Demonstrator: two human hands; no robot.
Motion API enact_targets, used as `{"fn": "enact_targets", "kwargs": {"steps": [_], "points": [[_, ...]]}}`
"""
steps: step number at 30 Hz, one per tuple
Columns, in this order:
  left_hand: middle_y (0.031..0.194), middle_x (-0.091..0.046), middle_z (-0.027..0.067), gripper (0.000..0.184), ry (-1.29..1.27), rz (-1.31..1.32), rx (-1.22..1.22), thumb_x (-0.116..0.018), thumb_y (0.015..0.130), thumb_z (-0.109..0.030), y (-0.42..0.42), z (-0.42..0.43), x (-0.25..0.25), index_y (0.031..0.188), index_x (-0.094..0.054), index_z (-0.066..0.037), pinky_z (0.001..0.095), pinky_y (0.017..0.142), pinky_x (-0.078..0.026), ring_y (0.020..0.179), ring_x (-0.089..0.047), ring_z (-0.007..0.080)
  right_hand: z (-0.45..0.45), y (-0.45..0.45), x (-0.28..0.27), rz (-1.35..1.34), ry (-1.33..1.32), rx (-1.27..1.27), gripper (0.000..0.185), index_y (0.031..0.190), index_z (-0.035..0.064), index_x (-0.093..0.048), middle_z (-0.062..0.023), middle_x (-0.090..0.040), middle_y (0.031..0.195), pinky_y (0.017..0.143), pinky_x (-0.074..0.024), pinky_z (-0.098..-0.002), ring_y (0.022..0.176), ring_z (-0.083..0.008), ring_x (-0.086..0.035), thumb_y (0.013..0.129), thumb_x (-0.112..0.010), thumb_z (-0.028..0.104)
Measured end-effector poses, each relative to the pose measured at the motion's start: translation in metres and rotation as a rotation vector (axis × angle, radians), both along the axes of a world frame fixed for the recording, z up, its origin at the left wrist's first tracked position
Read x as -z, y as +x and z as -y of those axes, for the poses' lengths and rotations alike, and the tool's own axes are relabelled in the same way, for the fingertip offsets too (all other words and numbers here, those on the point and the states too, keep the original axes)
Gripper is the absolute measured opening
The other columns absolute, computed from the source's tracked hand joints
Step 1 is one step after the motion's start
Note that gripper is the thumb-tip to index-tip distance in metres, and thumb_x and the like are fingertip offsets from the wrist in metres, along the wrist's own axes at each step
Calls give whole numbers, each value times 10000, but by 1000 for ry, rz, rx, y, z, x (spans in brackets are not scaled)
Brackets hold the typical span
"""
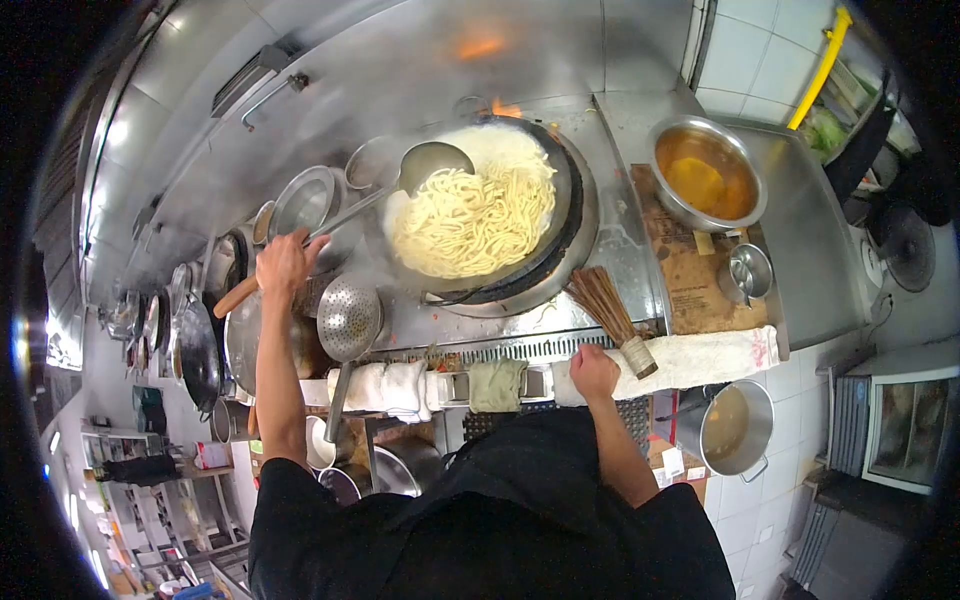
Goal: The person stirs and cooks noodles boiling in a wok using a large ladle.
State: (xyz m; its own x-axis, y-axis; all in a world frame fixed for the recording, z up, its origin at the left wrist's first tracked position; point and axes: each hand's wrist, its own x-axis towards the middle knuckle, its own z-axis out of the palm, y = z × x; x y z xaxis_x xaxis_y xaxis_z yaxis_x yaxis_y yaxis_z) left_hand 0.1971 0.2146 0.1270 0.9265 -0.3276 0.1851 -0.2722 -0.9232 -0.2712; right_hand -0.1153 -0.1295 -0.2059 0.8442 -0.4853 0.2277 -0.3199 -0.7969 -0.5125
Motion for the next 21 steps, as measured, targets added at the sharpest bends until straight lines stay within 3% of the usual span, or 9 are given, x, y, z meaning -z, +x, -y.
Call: {"fn": "enact_targets", "kwargs": {"steps": [4, 11, 21], "points": [[786, -698, 161, 509, -10, 146, -6, -549, 883, -616, -3, 2, -13, 884, -676, -123, 479, 623, -531, 747, -683, 389, -1, 3, 1, 12, -23, 11, 107, 853, 102, -641, -114, -661, 815, 609, -515, -480, 692, -342, -654, 815, -608, 197], [776, -694, 145, 467, -103, 272, 22, -534, 906, -589, 65, 42, -2, 902, -656, -139, 494, 605, -525, 733, -681, 383, 0, 4, 4, -31, -37, 24, 119, 841, 105, -632, -114, -654, 794, 606, -515, -483, 680, -339, -650, 816, -604, 218], [936, -720, 109, 412, 47, 94, 88, -602, 901, -508, 119, 111, 32, 970, -684, -110, 459, 727, -545, 876, -700, 338, -1, 4, -5, -30, 6, 42, 133, 787, 86, -593, -131, -641, 788, 602, -512, -488, 672, -345, -647, 816, -595, 216]]}}
